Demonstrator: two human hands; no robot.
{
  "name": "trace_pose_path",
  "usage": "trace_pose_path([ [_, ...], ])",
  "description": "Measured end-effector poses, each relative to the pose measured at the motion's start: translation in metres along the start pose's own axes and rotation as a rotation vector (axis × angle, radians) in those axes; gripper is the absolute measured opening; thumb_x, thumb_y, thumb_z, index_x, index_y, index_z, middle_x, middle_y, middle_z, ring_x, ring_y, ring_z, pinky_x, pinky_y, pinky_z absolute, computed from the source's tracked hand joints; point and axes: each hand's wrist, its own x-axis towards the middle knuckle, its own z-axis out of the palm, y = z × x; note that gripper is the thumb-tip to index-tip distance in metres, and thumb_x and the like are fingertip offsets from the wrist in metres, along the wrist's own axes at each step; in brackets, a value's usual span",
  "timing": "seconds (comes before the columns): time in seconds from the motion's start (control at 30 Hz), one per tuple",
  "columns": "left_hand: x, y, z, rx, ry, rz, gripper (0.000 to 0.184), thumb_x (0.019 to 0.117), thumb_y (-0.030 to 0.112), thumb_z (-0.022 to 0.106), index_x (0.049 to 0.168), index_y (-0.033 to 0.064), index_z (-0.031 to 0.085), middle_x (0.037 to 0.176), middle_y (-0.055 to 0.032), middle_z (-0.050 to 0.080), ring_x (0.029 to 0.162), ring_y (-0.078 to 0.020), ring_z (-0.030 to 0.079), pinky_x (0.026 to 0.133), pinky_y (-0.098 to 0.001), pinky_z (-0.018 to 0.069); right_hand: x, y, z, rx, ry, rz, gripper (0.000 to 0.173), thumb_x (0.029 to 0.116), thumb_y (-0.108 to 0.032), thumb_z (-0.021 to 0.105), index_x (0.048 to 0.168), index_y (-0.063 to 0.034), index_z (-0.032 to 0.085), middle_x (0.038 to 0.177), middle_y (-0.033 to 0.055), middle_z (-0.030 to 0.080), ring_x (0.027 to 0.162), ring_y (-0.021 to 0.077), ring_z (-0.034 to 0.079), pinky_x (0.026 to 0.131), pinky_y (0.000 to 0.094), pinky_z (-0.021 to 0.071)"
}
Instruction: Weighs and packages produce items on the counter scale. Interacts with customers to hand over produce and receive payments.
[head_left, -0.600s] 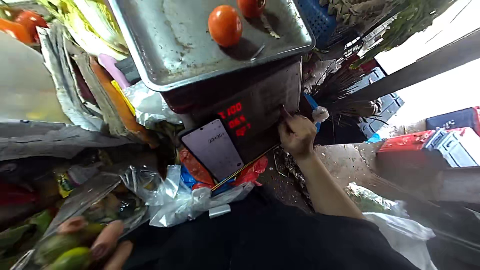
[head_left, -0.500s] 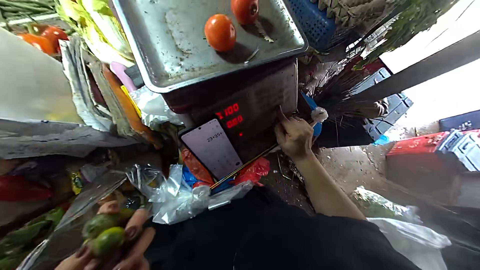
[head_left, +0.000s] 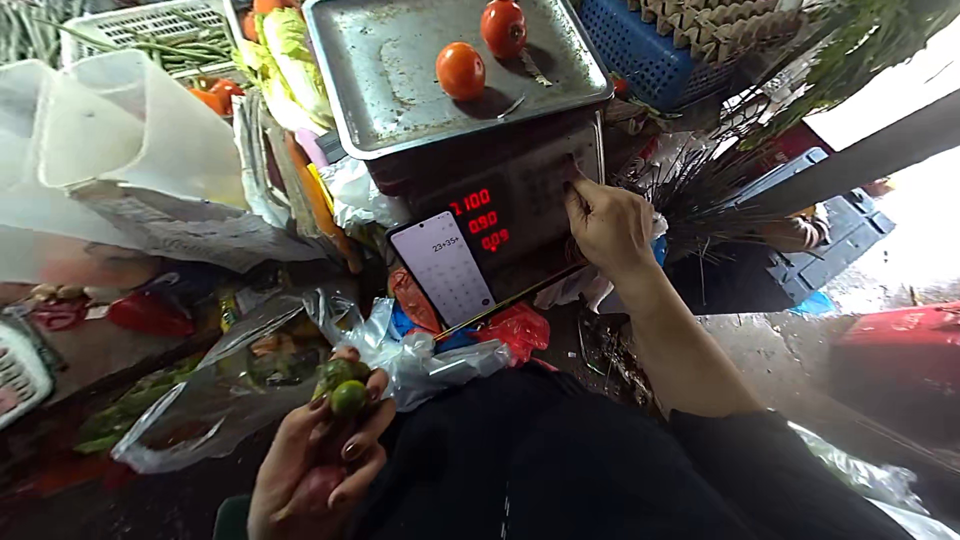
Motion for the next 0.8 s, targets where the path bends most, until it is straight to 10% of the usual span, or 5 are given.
trace_pose_path([
  [0.17,-0.008,-0.014,-0.014,-0.007,-0.042,0.013,0.039,0.0986,0.019,0.064,0.136,0.0087,0.057,0.113,-0.0148,0.067,0.070,-0.0162,0.070,0.049,-0.0222,0.0559,-0.039,-0.027,-0.012,0.284,-0.128,-0.128,0.038,0.1032,-0.019,0.050,0.134,-0.0091,0.069,0.087,0.0122,0.073,0.077,0.0280,0.071,0.066,0.0480,0.0574],
  [0.3,-0.012,-0.023,-0.026,0.001,-0.075,0.004,0.038,0.0997,0.021,0.062,0.136,0.0119,0.056,0.114,-0.0134,0.067,0.071,-0.0161,0.069,0.052,-0.0221,0.0563,-0.091,-0.058,0.015,0.563,-0.137,-0.326,0.034,0.1030,-0.025,0.052,0.121,-0.0108,0.077,0.069,0.0040,0.068,0.062,0.0177,0.064,0.058,0.0373,0.0526],
  [0.63,-0.020,-0.038,-0.039,0.040,-0.061,-0.014,0.034,0.1017,0.022,0.061,0.134,0.0159,0.055,0.116,-0.0130,0.066,0.072,-0.0145,0.068,0.053,-0.0204,0.0553,-0.092,-0.076,0.027,0.375,-0.175,-0.444,0.039,0.1053,-0.026,0.047,0.136,-0.0161,0.070,0.061,0.0037,0.056,0.054,0.0218,0.056,0.050,0.0368,0.0439],
  [0.8,-0.023,-0.033,-0.034,0.093,-0.015,0.035,0.034,0.1016,0.022,0.061,0.134,0.0158,0.055,0.117,-0.0137,0.066,0.070,-0.0137,0.068,0.052,-0.0194,0.0544,-0.101,-0.066,0.026,0.390,-0.134,-0.432,0.038,0.1038,-0.030,0.047,0.124,-0.0168,0.077,0.062,0.0038,0.060,0.056,0.0211,0.057,0.051,0.0366,0.0440],
])
